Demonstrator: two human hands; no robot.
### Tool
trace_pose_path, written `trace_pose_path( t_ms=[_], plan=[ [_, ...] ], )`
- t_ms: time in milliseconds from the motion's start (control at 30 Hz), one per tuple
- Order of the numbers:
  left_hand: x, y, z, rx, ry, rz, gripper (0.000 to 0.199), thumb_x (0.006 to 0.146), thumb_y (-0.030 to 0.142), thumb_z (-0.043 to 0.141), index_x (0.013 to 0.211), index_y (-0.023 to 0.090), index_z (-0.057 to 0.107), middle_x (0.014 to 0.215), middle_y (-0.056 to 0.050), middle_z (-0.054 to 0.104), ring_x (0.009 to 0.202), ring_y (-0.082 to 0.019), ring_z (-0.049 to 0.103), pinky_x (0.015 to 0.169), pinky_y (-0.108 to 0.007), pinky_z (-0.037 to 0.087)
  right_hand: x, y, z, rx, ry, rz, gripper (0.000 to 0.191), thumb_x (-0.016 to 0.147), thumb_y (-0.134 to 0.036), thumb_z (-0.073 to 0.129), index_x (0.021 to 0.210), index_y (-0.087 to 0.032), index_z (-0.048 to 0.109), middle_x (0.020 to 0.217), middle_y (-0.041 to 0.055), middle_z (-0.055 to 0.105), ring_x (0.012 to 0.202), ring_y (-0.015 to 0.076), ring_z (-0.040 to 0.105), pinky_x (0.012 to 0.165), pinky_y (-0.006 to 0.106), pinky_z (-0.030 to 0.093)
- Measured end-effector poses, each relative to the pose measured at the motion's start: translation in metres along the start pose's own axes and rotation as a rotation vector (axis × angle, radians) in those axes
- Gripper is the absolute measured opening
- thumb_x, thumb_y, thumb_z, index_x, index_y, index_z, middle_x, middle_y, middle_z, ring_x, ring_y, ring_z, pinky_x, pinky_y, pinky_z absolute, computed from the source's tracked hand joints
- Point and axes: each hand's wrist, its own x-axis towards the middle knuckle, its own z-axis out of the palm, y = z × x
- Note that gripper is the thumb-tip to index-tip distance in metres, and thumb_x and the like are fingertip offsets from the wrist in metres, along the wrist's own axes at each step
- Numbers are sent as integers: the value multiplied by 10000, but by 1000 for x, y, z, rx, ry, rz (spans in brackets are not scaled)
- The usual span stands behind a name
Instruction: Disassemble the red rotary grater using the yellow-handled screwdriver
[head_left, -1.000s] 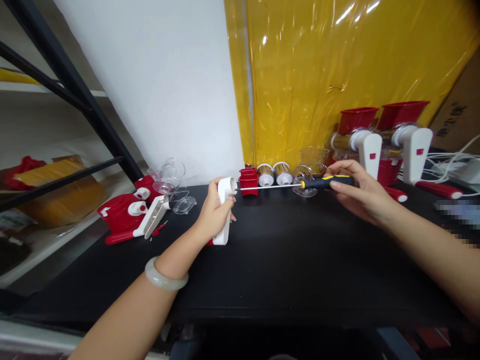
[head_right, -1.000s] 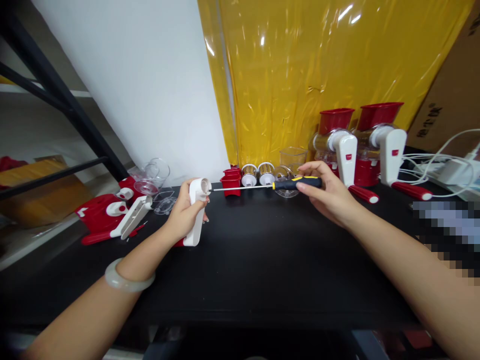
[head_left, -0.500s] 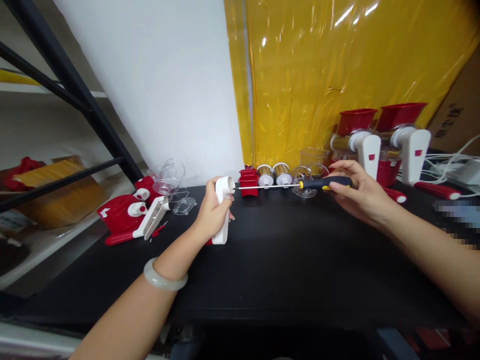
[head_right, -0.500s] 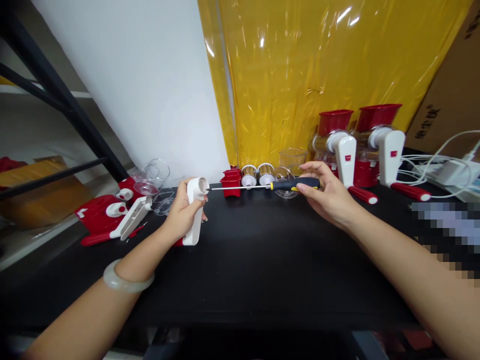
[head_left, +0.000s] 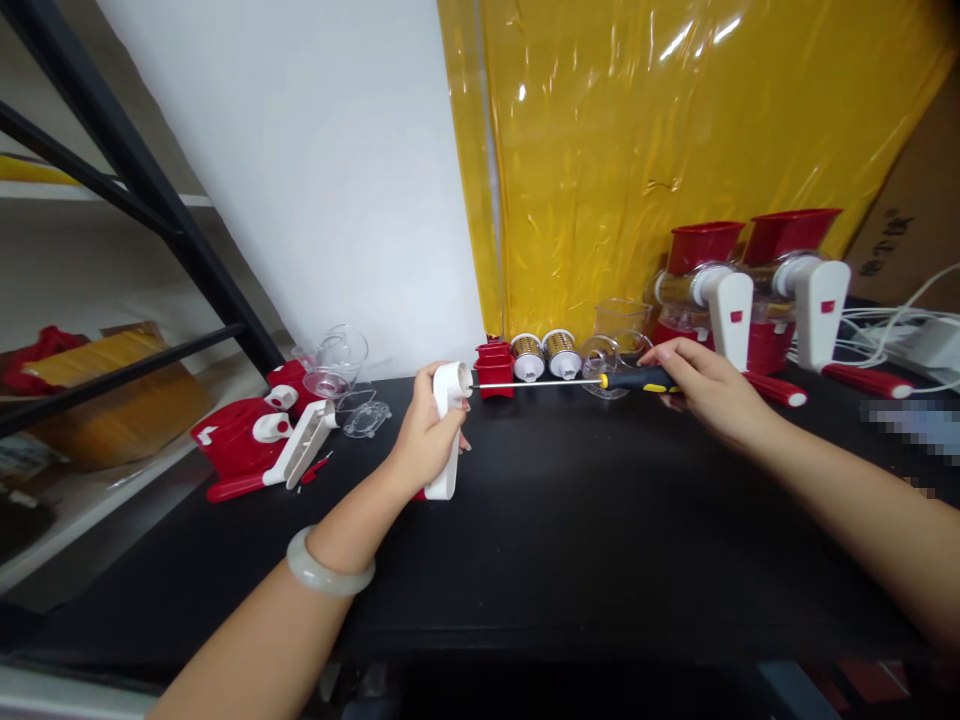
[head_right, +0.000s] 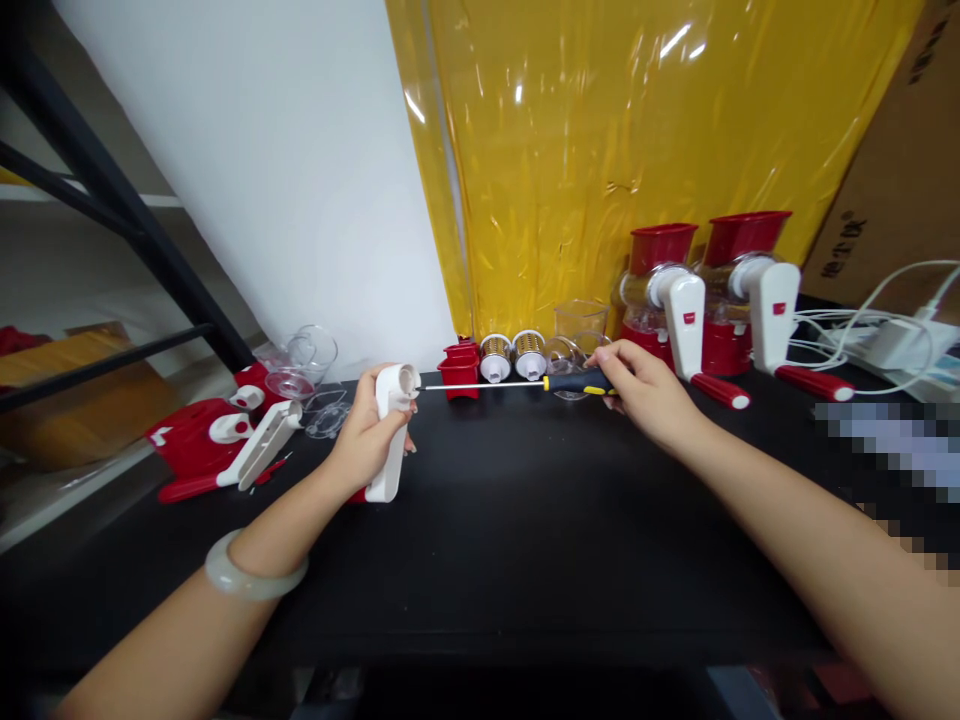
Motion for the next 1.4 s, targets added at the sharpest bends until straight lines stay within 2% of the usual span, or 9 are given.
trace_pose_path(
  t_ms=[200, 367, 500, 600, 767, 967, 1167, 1300, 1400],
  plan=[
    [6, -5, -4, -6, 44, 5, 509, 775, 256, 604, 1227, 241, 371, 922, 42, 539, 466, -81, 557, 442, -282, 553, -1, 2, 2, 192, 25, -134, 369, 771, -519, 801, 1048, -325, 653, 879, 15, 646, 713, 188, 640, 682, 368, 580],
    [4, -1, -4, -2, 39, 18, 491, 779, 248, 590, 1222, 236, 378, 933, 35, 542, 474, -83, 569, 448, -282, 556, -2, -1, 0, 327, -12, -112, 463, 683, -388, 874, 1084, -370, 642, 960, 9, 667, 847, 211, 674, 811, 396, 588],
    [2, -2, -2, 13, 8, 20, 481, 794, 246, 581, 1230, 231, 378, 937, 30, 546, 474, -81, 567, 460, -288, 562, -3, -7, 0, 354, -59, -115, 380, 750, -417, 796, 1084, -349, 627, 1004, 23, 699, 972, 243, 689, 872, 427, 570],
    [2, -3, -2, 17, 9, 22, 486, 798, 242, 578, 1240, 233, 377, 944, 28, 544, 491, -81, 569, 470, -290, 568, -4, -7, 2, 298, -10, -122, 293, 890, -554, 621, 1041, -303, 619, 942, 43, 710, 914, 249, 694, 809, 425, 566],
    [3, -3, -2, 28, 16, 24, 491, 792, 223, 566, 1245, 234, 375, 933, 33, 541, 469, -75, 561, 465, -286, 558, -4, -1, -2, -66, -55, -101, 425, 945, -667, 497, 982, -268, 639, 605, -2, 575, 518, 182, 548, 538, 348, 476],
    [5, -4, -5, 10, 28, 18, 507, 778, 232, 574, 1242, 236, 370, 939, 36, 539, 473, -74, 554, 460, -287, 556, -4, -3, -3, 43, -4, -213, 369, 806, -541, 764, 1067, -320, 624, 959, 33, 654, 734, 195, 633, 694, 373, 551],
    [5, -7, -5, 16, 30, 19, 496, 793, 245, 581, 1244, 245, 375, 944, 37, 545, 483, -79, 566, 466, -288, 561, -7, -9, 1, 283, -68, -134, 396, 768, -554, 775, 1053, -331, 615, 1016, 43, 677, 894, 243, 694, 782, 417, 588],
    [3, -5, -4, 33, 18, 20, 482, 795, 252, 578, 1233, 237, 376, 929, 40, 547, 460, -77, 565, 462, -285, 556, -4, -3, 1, 180, -41, -51, 432, 924, -686, 508, 980, -272, 619, 742, 28, 640, 615, 203, 635, 612, 386, 554],
    [4, -5, -4, 41, 20, 10, 477, 797, 257, 575, 1230, 237, 376, 930, 42, 545, 447, -74, 560, 457, -283, 552, -4, 0, 0, 47, -14, -46, 380, 900, -635, 602, 986, -265, 612, 654, -8, 573, 498, 164, 541, 511, 341, 492]
  ],
)
